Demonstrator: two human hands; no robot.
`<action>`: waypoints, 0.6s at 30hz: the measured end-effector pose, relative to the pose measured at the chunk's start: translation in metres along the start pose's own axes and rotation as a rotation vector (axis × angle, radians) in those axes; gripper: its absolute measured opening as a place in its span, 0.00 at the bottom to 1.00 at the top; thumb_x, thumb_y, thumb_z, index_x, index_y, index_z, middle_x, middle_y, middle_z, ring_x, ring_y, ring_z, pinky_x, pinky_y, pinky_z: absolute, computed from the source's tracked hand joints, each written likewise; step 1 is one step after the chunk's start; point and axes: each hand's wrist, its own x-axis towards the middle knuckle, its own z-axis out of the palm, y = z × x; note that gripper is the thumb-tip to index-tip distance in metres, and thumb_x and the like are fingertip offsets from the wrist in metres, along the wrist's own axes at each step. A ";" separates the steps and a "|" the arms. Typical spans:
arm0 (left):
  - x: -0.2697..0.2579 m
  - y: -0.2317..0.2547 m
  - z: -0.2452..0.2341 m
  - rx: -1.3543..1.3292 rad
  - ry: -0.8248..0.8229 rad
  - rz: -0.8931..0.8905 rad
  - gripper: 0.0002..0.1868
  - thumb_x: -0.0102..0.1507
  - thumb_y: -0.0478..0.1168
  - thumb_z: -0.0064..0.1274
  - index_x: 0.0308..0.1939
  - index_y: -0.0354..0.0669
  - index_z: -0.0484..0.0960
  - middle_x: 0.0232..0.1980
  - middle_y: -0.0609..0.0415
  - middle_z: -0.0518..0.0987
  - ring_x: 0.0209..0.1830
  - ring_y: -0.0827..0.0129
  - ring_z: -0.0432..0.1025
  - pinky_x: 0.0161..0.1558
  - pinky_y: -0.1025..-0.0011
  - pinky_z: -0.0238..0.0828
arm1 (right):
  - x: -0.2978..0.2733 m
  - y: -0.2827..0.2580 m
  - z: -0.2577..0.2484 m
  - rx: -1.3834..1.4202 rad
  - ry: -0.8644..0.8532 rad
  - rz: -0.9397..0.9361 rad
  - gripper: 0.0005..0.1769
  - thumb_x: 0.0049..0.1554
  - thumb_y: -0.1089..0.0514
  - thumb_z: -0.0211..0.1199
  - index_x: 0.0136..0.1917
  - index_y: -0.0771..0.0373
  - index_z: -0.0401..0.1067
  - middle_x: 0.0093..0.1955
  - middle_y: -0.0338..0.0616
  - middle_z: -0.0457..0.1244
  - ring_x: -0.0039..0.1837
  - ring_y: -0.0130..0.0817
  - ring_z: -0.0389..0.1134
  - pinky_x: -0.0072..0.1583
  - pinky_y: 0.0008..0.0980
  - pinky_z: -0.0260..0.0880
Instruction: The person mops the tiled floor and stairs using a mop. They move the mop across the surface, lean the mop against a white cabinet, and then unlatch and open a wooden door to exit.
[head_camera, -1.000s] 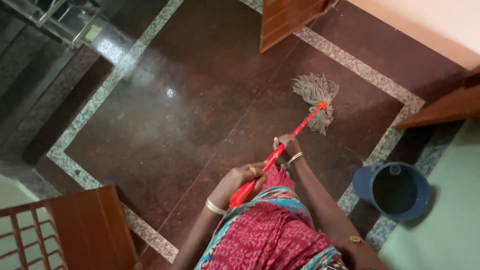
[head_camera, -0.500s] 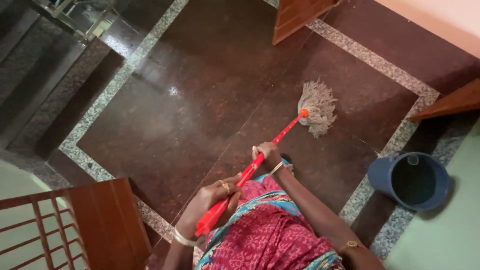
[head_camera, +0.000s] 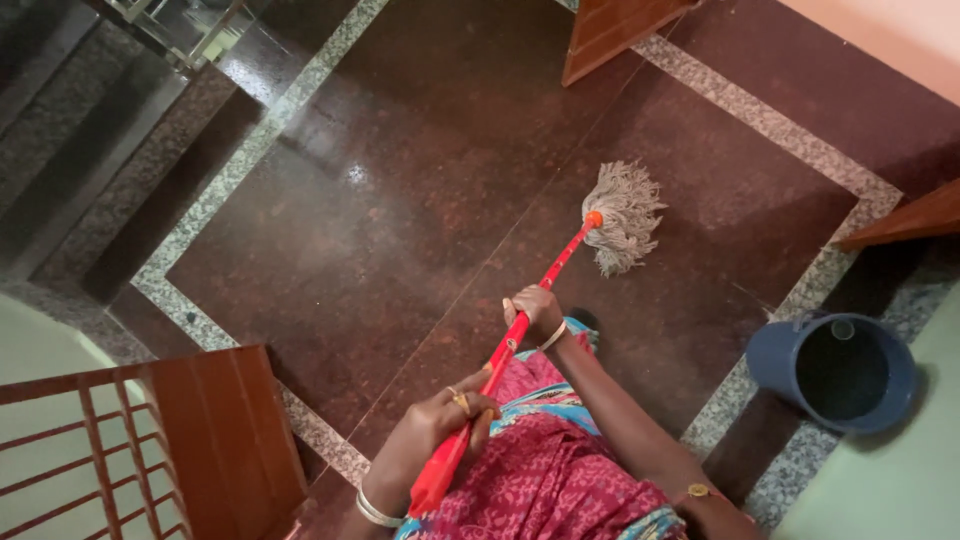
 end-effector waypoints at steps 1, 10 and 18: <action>0.001 0.000 0.002 0.077 0.024 0.038 0.06 0.65 0.28 0.53 0.42 0.36 0.84 0.35 0.45 0.82 0.50 0.56 0.82 0.53 0.67 0.80 | -0.001 0.002 -0.002 0.005 -0.016 -0.013 0.19 0.53 0.65 0.63 0.24 0.60 0.61 0.25 0.47 0.57 0.30 0.48 0.60 0.38 0.45 0.60; 0.050 -0.004 0.044 0.302 0.201 0.114 0.05 0.59 0.30 0.61 0.39 0.38 0.85 0.58 0.35 0.82 0.35 0.65 0.84 0.36 0.70 0.80 | 0.005 0.067 -0.024 -0.046 -0.026 -0.102 0.19 0.54 0.66 0.63 0.25 0.59 0.61 0.26 0.45 0.58 0.31 0.46 0.61 0.38 0.44 0.61; 0.121 -0.016 0.093 0.098 0.242 0.157 0.09 0.62 0.25 0.56 0.45 0.35 0.85 0.64 0.37 0.79 0.43 0.72 0.79 0.39 0.74 0.75 | 0.024 0.153 -0.063 -0.045 -0.105 -0.125 0.19 0.54 0.65 0.63 0.25 0.60 0.61 0.26 0.45 0.58 0.33 0.46 0.62 0.40 0.45 0.62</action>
